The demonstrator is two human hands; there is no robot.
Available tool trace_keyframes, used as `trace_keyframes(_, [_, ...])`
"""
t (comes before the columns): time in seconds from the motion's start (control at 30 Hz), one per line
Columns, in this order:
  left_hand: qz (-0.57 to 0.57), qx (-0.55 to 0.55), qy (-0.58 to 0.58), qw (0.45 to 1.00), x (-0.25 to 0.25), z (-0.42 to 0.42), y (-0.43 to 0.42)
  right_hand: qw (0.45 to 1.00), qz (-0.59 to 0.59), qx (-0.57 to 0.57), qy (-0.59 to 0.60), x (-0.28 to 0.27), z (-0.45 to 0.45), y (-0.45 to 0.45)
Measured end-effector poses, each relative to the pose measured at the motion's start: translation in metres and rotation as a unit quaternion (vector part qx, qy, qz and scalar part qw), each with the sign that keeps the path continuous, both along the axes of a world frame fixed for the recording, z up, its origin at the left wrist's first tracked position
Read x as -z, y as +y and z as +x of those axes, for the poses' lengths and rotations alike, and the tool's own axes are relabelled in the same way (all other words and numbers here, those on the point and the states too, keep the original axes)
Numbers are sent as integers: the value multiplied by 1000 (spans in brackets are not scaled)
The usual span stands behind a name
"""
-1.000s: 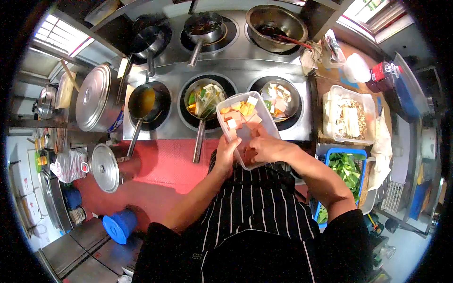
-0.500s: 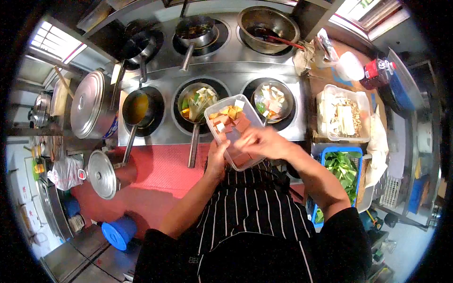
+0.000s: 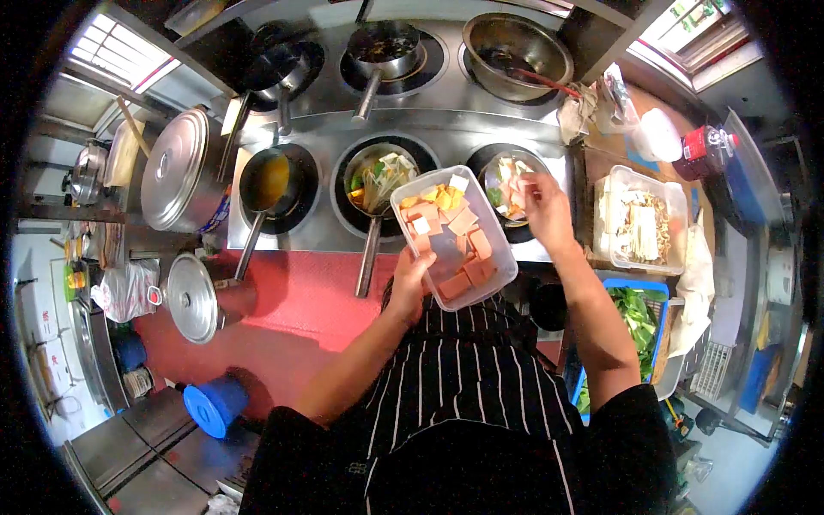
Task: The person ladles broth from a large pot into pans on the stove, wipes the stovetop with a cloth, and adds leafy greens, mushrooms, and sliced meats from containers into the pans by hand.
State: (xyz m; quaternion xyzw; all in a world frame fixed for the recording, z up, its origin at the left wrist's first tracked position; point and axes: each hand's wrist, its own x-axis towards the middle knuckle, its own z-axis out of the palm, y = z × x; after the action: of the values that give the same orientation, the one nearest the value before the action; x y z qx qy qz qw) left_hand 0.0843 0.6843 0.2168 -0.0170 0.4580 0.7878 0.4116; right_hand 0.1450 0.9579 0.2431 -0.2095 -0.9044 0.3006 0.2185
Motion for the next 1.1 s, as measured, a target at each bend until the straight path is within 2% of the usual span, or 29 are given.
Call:
trace_keyframes(0.03, [1, 1, 10, 1000, 5, -1, 0, 998, -23, -38, 53, -11, -8, -19])
trace_keyframes(0.07, [0, 1, 10, 1000, 7, -1, -1, 994, -60, -86, -10, -40, -13, -47])
trace_keyframes(0.13, [16, 14, -3, 1000, 10, -1, 3, 969, -45, -244, -14, -46, -23, -86])
trace_keyframes(0.17, [17, 16, -1, 1000, 19, -1, 4, 961, 48, -269, -40, -41, -28, -99])
trace_keyframes(0.2, [3, 19, 15, 1000, 31, 0, 2, 962, 49, -267, -39, -33, -33, -107])
trace_keyframes(0.27, [-11, 20, 32, 999, 37, 1, 0, 956, 65, -261, -115, -16, -41, -116])
trace_keyframes(0.33, [8, 24, -1, 1000, 34, 3, -1, 952, 89, -265, -125, -8, -45, -117])
trace_keyframes(0.4, [0, 18, -19, 1000, 28, 4, -2, 951, 56, -301, -37, -7, -45, -114])
trace_keyframes(0.5, [-8, 13, -21, 1000, 15, 4, -4, 963, 32, -264, -38, -20, -47, -95])
trace_keyframes(0.53, [-9, 15, -2, 1000, 13, 4, -5, 967, 37, -231, -98, -36, -51, -91])
trace_keyframes(0.73, [15, 24, -4, 1000, 16, 2, -5, 975, 55, -215, 7, -57, -49, -80])
trace_keyframes(0.8, [10, 20, 9, 1000, 21, 1, -8, 959, -73, -229, -153, -67, -35, -95])
trace_keyframes(0.87, [5, 18, 24, 1000, 24, 1, -9, 953, -62, -243, -172, -68, -28, -107])
trace_keyframes(0.93, [-11, 6, 11, 1000, 20, 3, -8, 934, -66, -222, -271, -51, -27, -116])
trace_keyframes(1.1, [-11, 21, 36, 999, 11, 6, -9, 936, -125, -172, -280, -31, -32, -124])
